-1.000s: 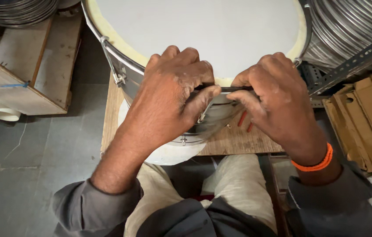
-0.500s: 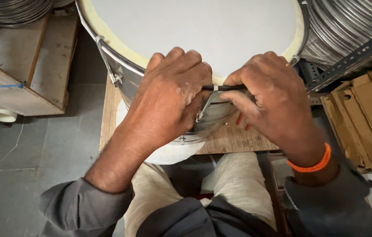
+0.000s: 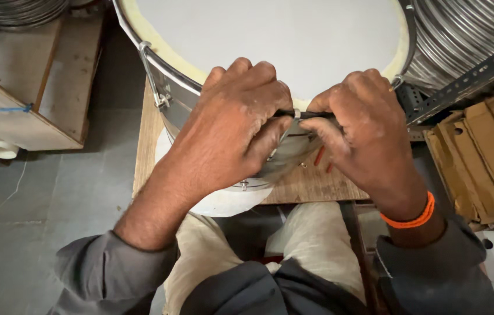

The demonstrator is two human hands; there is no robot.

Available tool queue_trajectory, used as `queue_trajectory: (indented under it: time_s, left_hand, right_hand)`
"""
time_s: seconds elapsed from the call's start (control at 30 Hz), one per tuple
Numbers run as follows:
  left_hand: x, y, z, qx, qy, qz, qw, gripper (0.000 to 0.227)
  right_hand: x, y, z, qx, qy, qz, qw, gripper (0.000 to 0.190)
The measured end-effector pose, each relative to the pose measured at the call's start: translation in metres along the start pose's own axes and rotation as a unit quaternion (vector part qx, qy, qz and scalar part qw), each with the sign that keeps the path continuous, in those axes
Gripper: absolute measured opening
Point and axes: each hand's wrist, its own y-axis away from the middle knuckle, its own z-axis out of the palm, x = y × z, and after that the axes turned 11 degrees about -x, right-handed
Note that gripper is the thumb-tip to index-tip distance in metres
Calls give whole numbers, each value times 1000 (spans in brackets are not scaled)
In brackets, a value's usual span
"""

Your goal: The person is assembling a metal drum by attaching a white drumhead to the shell. They use a wrench to tighten the tension rods around the rim and occasionally tap the drumhead to check the tension.

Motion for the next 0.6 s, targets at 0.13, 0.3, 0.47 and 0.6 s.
queue_trajectory:
  time_s: [0.13, 0.3, 0.47, 0.6]
  left_hand:
    - [4, -4, 3, 31, 1, -21, 999, 16]
    - [8, -9, 8, 43, 0, -36, 998, 13]
    - [9, -12, 8, 32, -28, -45, 998, 14]
    - [7, -14, 8, 28, -37, -43, 998, 16]
  right_hand:
    - [2, 0, 2, -1, -7, 2, 1000, 23]
    - [6, -1, 2, 0, -8, -8, 1000, 22]
    - [2, -4, -1, -5, -28, -6, 1000, 23]
    - [2, -4, -3, -13, -38, -3, 999, 22]
